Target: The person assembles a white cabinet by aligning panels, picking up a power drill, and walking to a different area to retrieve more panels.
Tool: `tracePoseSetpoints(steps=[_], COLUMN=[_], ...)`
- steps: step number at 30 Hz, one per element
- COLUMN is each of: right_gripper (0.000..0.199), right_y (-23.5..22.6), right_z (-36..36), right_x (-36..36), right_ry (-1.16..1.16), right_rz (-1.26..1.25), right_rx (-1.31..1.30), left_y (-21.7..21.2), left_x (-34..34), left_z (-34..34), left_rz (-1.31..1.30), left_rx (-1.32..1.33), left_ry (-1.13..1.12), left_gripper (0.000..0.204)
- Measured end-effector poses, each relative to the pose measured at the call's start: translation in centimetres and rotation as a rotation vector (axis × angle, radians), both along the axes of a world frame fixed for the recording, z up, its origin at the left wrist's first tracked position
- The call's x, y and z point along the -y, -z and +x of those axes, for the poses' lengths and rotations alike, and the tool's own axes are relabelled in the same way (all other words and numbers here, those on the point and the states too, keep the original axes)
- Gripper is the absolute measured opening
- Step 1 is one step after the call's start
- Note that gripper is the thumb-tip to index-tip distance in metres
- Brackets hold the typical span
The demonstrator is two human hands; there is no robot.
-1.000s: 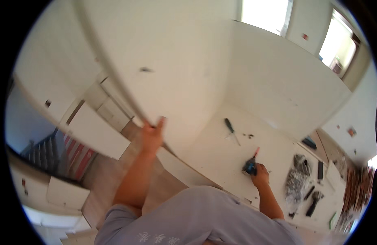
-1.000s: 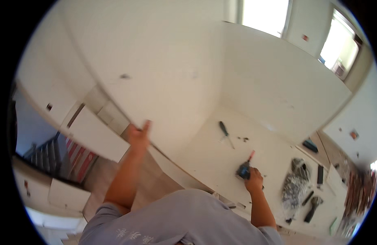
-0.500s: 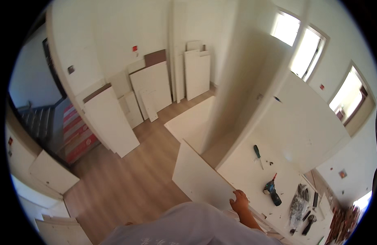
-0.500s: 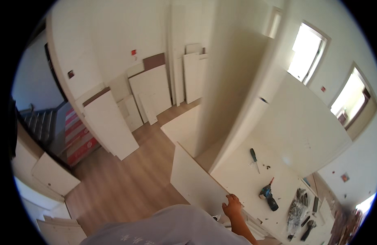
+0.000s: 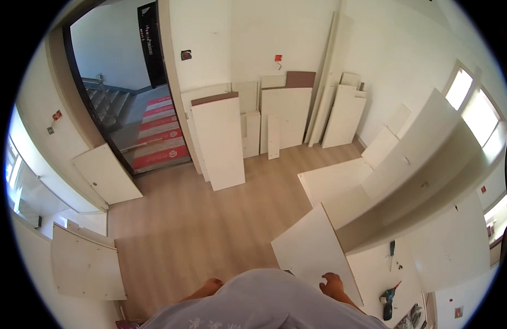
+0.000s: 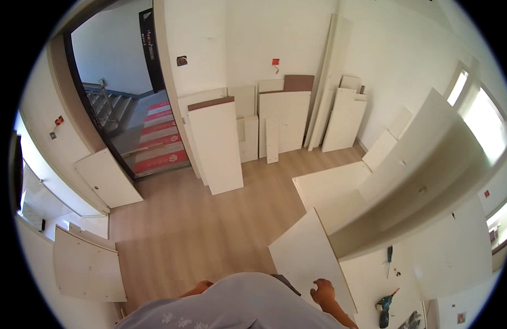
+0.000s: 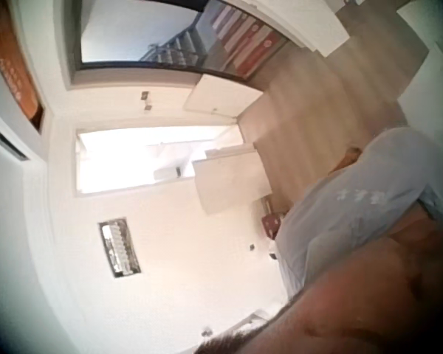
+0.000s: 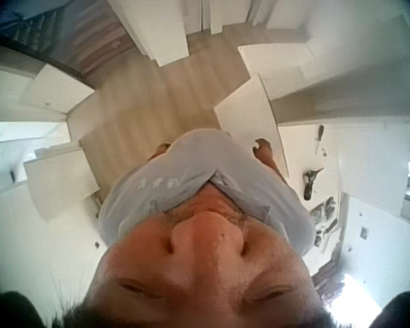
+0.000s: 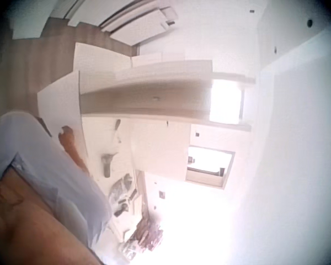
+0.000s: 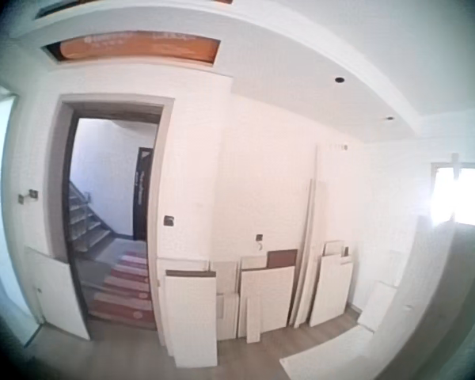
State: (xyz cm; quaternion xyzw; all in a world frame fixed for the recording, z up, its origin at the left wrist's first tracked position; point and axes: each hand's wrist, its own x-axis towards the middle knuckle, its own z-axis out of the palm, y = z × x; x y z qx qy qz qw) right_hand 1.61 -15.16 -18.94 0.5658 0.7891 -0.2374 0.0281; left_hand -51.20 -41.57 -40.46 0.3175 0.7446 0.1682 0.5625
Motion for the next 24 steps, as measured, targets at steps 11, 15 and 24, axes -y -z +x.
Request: tracePoseSetpoints(steps=[11,15,24], right_gripper=[0.045,0.041,0.043], right_y=[5.3,5.1,-0.7], right_z=[-13.7,-20.2,-38.7], right_x=[-11.5,-17.7,-32.6], right_ry=[-0.041,0.023,-0.168], right_rz=[-0.385,-0.415,-0.830], right_rx=[-0.087,-0.226,-0.398], left_y=[-7.7,-11.5,-18.0], left_x=[-7.4,-10.8,-33.7], left_z=[-9.7,-17.2,-22.8], left_rz=[-0.248,-0.337,0.059], left_rx=[-0.098,-0.242,-0.069], left_ry=[-0.096,-0.189,-0.359], left_gripper=[0.033,0.036,0.041])
